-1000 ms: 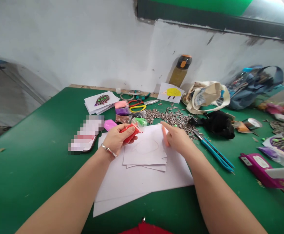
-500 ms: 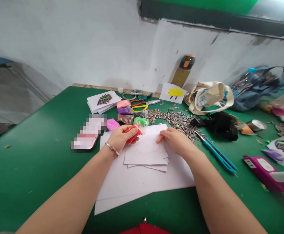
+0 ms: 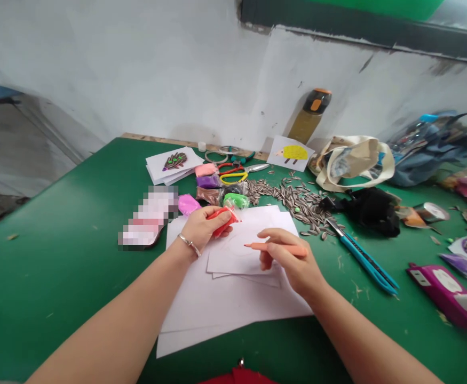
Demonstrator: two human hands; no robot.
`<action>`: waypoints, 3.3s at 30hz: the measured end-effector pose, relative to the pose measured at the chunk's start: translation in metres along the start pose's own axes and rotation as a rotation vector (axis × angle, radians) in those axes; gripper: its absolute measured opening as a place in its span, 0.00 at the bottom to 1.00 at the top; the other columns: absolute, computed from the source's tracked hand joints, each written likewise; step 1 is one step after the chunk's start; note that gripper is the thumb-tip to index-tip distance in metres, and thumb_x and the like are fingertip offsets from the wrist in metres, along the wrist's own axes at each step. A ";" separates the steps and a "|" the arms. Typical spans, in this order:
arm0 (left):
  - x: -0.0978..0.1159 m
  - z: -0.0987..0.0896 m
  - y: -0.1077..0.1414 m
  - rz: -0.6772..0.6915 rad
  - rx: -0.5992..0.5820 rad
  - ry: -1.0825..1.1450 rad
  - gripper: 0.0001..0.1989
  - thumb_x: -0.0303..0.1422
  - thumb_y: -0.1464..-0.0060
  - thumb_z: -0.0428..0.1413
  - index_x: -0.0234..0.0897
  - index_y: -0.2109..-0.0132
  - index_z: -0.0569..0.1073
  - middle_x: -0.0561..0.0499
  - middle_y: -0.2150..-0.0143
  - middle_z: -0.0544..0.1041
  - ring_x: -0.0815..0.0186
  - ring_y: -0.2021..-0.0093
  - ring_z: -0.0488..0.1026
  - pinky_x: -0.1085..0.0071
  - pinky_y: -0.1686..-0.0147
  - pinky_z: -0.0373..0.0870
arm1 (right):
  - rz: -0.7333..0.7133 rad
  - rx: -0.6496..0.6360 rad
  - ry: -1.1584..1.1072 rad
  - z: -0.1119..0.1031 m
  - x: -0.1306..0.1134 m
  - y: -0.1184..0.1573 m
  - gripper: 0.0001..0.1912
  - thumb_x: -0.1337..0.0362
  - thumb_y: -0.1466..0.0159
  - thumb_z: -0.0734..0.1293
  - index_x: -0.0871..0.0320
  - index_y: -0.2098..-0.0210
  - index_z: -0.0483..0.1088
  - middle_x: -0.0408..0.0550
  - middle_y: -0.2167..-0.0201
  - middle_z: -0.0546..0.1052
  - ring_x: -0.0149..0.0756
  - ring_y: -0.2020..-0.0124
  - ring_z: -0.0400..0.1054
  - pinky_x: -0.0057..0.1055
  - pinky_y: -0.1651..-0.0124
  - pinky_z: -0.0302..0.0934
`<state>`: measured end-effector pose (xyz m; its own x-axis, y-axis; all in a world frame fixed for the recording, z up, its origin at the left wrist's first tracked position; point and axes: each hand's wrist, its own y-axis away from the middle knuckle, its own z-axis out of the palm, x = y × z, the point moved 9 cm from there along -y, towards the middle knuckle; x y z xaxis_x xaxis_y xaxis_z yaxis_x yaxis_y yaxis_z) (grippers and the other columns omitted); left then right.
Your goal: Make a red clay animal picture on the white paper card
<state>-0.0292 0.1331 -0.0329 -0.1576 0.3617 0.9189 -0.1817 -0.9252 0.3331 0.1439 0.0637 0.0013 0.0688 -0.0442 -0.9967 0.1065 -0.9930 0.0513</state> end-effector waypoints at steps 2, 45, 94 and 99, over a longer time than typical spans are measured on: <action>0.000 0.001 0.000 0.004 -0.007 -0.007 0.20 0.41 0.59 0.68 0.31 0.63 0.75 0.50 0.72 0.76 0.69 0.72 0.75 0.72 0.68 0.74 | 0.035 -0.009 0.038 0.005 0.008 0.001 0.09 0.62 0.39 0.62 0.58 0.63 0.72 0.43 0.76 0.75 0.32 0.75 0.70 0.30 0.69 0.64; -0.003 -0.002 -0.003 0.006 0.003 -0.043 0.21 0.42 0.59 0.68 0.31 0.63 0.76 0.48 0.70 0.77 0.68 0.72 0.75 0.72 0.69 0.74 | 0.038 0.099 0.271 -0.010 0.013 0.000 0.07 0.64 0.43 0.61 0.55 0.77 0.64 0.40 0.81 0.69 0.42 0.64 0.76 0.26 0.69 0.62; -0.006 -0.004 -0.005 -0.023 0.019 -0.031 0.18 0.38 0.58 0.68 0.30 0.63 0.75 0.49 0.71 0.77 0.69 0.72 0.76 0.73 0.70 0.75 | -0.209 0.070 0.230 -0.018 -0.001 0.004 0.18 0.56 0.34 0.60 0.58 0.53 0.74 0.46 0.71 0.77 0.32 0.71 0.69 0.29 0.66 0.64; -0.003 0.000 -0.003 -0.005 -0.006 -0.051 0.20 0.41 0.59 0.68 0.30 0.63 0.76 0.50 0.71 0.77 0.69 0.71 0.75 0.73 0.68 0.75 | -0.147 -0.107 0.379 0.014 -0.004 0.010 0.14 0.64 0.36 0.59 0.58 0.68 0.76 0.43 0.75 0.76 0.31 0.71 0.70 0.26 0.66 0.61</action>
<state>-0.0279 0.1350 -0.0364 -0.1075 0.3598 0.9268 -0.1878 -0.9228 0.3365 0.1305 0.0527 0.0051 0.4029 0.1606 -0.9010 0.2438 -0.9677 -0.0634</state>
